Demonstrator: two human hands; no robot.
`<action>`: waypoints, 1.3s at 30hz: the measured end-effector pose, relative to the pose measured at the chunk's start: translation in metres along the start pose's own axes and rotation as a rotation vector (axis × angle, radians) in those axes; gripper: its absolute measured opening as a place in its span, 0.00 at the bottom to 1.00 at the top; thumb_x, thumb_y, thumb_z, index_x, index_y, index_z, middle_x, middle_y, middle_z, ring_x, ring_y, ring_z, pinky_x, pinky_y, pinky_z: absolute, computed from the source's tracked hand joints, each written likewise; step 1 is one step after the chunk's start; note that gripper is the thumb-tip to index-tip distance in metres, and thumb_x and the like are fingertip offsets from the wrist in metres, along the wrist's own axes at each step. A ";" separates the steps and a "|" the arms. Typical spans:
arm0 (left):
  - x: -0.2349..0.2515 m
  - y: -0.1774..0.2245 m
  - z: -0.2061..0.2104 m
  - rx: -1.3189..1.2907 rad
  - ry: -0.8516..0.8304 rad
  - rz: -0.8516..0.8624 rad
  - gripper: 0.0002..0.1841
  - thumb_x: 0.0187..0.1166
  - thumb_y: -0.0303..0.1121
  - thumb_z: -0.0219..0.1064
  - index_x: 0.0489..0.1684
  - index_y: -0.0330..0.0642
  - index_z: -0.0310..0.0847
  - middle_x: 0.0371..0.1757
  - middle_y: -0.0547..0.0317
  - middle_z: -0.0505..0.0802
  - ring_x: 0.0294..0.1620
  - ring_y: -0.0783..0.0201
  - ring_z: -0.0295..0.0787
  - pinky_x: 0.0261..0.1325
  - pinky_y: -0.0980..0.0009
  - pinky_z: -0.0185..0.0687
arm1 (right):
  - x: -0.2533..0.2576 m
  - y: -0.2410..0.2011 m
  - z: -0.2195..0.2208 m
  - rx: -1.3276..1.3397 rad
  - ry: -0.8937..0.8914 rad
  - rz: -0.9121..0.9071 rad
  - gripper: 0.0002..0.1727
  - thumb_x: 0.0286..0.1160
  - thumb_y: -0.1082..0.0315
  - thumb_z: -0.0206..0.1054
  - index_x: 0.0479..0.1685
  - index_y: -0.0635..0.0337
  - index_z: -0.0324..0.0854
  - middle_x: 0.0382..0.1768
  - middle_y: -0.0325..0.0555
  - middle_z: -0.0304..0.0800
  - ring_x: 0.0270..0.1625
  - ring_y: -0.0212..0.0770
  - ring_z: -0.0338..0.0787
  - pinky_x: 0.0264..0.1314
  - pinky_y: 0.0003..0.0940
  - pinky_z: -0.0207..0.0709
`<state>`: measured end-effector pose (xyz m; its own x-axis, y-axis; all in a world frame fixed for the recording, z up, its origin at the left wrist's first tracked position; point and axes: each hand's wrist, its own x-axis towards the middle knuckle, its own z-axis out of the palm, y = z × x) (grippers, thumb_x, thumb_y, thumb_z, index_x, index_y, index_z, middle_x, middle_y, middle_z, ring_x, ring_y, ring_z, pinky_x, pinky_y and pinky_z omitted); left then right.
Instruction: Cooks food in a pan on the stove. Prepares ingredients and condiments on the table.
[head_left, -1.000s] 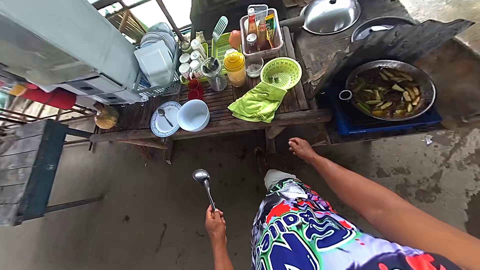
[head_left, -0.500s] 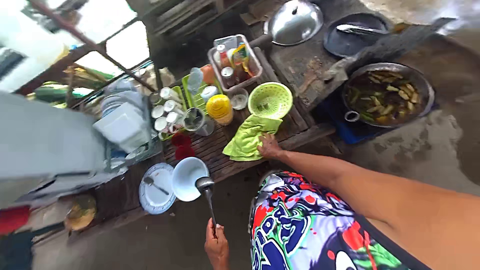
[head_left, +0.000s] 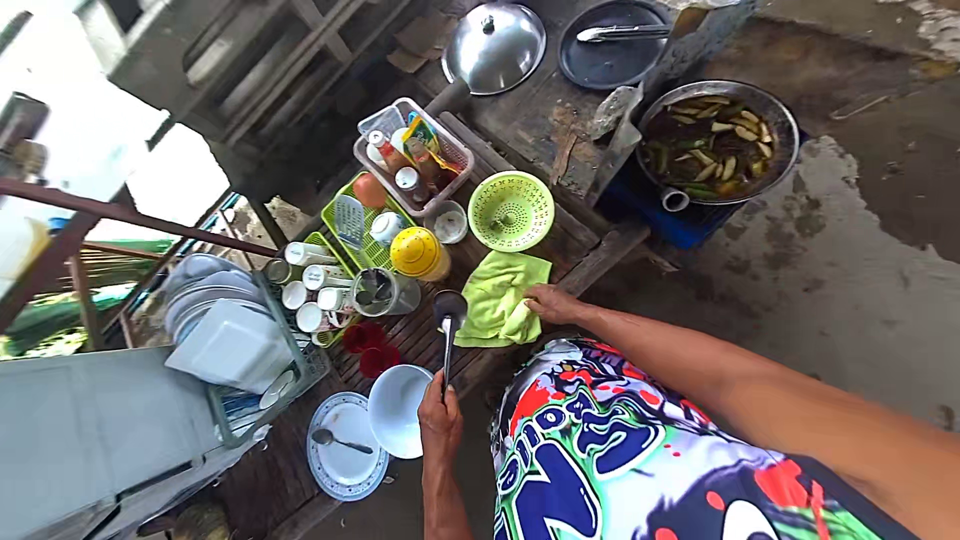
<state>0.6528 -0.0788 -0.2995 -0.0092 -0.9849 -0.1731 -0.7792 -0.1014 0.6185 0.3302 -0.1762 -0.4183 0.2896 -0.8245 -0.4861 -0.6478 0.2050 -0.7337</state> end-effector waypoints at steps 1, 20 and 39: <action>0.005 0.000 -0.007 0.008 -0.010 0.023 0.19 0.82 0.23 0.58 0.69 0.25 0.82 0.57 0.33 0.93 0.56 0.44 0.94 0.65 0.49 0.86 | -0.002 -0.001 -0.002 0.018 0.064 0.031 0.21 0.89 0.64 0.54 0.69 0.67 0.83 0.69 0.65 0.83 0.75 0.60 0.81 0.83 0.54 0.68; -0.038 -0.003 0.023 -0.088 0.207 -0.212 0.21 0.77 0.22 0.59 0.67 0.27 0.84 0.48 0.39 0.95 0.40 0.52 0.95 0.50 0.56 0.90 | 0.264 -0.171 -0.150 -0.698 -0.045 -0.139 0.21 0.78 0.64 0.67 0.69 0.58 0.82 0.62 0.63 0.88 0.67 0.68 0.86 0.60 0.72 0.79; -0.010 0.007 0.024 -0.102 0.168 -0.196 0.20 0.78 0.22 0.60 0.68 0.29 0.85 0.56 0.41 0.95 0.52 0.54 0.96 0.62 0.59 0.89 | 0.271 -0.170 -0.151 -0.596 0.040 -0.261 0.16 0.88 0.62 0.57 0.59 0.57 0.88 0.54 0.63 0.92 0.62 0.68 0.89 0.60 0.72 0.78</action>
<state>0.6321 -0.0660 -0.3115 0.2459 -0.9537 -0.1731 -0.6885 -0.2976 0.6614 0.4129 -0.5144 -0.3536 0.4710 -0.8292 -0.3011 -0.8430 -0.3226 -0.4304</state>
